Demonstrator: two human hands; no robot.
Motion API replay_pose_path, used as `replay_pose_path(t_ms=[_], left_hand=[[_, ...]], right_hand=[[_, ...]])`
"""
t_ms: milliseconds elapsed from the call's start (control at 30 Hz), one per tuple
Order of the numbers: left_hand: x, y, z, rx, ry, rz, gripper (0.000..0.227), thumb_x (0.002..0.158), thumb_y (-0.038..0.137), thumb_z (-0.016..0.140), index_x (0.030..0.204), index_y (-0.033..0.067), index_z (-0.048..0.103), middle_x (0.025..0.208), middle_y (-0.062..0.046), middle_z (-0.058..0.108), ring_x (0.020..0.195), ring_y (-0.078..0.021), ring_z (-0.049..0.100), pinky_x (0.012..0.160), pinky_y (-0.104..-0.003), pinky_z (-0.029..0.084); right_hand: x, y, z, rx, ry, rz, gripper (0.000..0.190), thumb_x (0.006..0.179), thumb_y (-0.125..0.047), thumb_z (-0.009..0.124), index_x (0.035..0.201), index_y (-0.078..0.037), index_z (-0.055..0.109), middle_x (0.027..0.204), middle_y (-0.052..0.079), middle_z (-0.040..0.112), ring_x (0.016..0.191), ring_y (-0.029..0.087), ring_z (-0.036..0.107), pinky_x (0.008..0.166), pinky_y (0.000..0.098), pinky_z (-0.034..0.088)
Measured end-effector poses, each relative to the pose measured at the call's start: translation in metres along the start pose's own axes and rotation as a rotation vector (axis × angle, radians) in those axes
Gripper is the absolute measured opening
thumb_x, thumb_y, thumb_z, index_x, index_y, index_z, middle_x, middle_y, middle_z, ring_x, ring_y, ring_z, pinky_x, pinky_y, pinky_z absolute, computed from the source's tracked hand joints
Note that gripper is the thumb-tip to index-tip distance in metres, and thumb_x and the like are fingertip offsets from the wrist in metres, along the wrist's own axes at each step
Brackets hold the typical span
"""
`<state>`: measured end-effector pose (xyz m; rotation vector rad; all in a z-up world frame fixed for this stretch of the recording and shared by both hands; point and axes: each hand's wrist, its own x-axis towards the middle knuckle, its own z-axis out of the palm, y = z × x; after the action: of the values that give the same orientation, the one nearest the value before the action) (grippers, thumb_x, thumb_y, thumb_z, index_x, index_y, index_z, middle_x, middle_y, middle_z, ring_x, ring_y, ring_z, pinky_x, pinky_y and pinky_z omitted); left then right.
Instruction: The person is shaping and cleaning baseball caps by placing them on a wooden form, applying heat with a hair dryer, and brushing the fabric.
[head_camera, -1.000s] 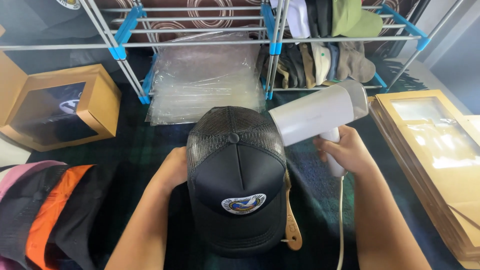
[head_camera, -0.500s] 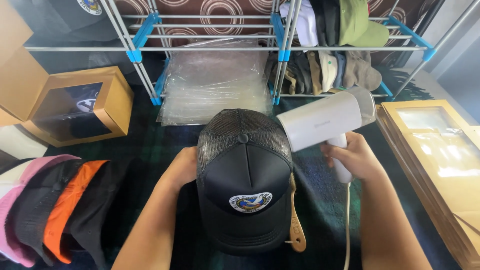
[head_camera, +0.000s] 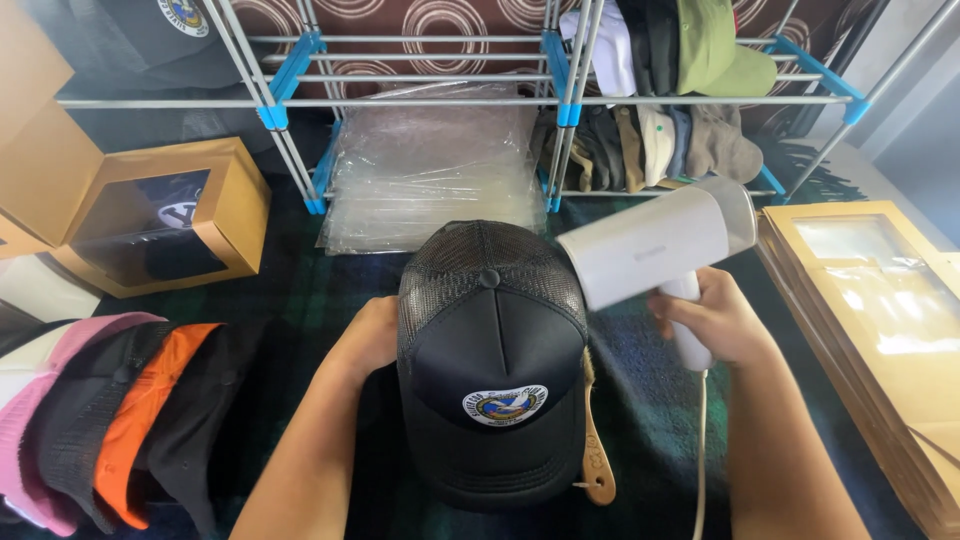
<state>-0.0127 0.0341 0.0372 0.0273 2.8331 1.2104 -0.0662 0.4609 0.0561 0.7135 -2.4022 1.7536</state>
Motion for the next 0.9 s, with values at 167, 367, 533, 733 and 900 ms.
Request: replay_pose_path(t_ms=[167,367,533,733,900], left_hand=[[-0.010,0.014,-0.005,0.017,-0.005,0.004,0.031,0.092,0.021,0.063,0.096,-0.0062,0.077,0.089,-0.028,0.076,0.093,-0.0448,0.073,0.078,-0.045,0.059],[-0.009,0.026,-0.008,0.072,-0.051,-0.085,0.026,0.089,0.023,0.056,0.090,0.0017,0.072,0.091,-0.017,0.076,0.086,-0.0327,0.069,0.071,-0.040,0.054],[-0.003,0.021,-0.006,0.160,-0.091,-0.132,0.023,0.086,0.025,0.050,0.083,0.0092,0.066,0.095,-0.007,0.076,0.082,-0.0244,0.067,0.067,-0.037,0.050],[-0.005,0.024,-0.006,0.135,-0.084,-0.177,0.026,0.084,0.030,0.055,0.095,0.0107,0.069,0.104,-0.010,0.076,0.092,-0.0288,0.070,0.074,-0.039,0.053],[-0.011,0.031,-0.009,0.108,-0.082,-0.146,0.034,0.085,0.036,0.055,0.104,0.0157,0.074,0.115,-0.008,0.077,0.105,-0.0294,0.070,0.081,-0.039,0.054]], right_hand=[[-0.003,-0.014,0.002,-0.003,0.013,-0.017,0.013,0.079,-0.009,0.075,0.081,0.004,0.077,0.048,0.014,0.065,0.043,0.023,0.063,0.060,0.0394,0.052],[-0.018,-0.014,-0.012,-0.205,0.090,-0.060,0.003,0.070,-0.006,0.075,0.073,-0.004,0.075,0.059,0.007,0.070,0.061,0.019,0.068,0.070,0.0372,0.054],[-0.031,-0.012,-0.028,-0.288,0.119,-0.071,0.024,0.067,0.000,0.076,0.090,-0.008,0.072,0.085,0.004,0.076,0.083,0.018,0.073,0.074,0.0340,0.061],[-0.039,-0.013,-0.029,-0.448,0.162,-0.207,0.029,0.078,-0.005,0.075,0.107,-0.010,0.069,0.099,0.004,0.071,0.099,0.021,0.066,0.087,0.0389,0.052],[-0.055,-0.048,-0.027,-0.523,0.116,0.003,0.065,0.074,-0.019,0.080,0.136,-0.011,0.062,0.135,0.008,0.067,0.128,0.027,0.061,0.106,0.0471,0.048]])
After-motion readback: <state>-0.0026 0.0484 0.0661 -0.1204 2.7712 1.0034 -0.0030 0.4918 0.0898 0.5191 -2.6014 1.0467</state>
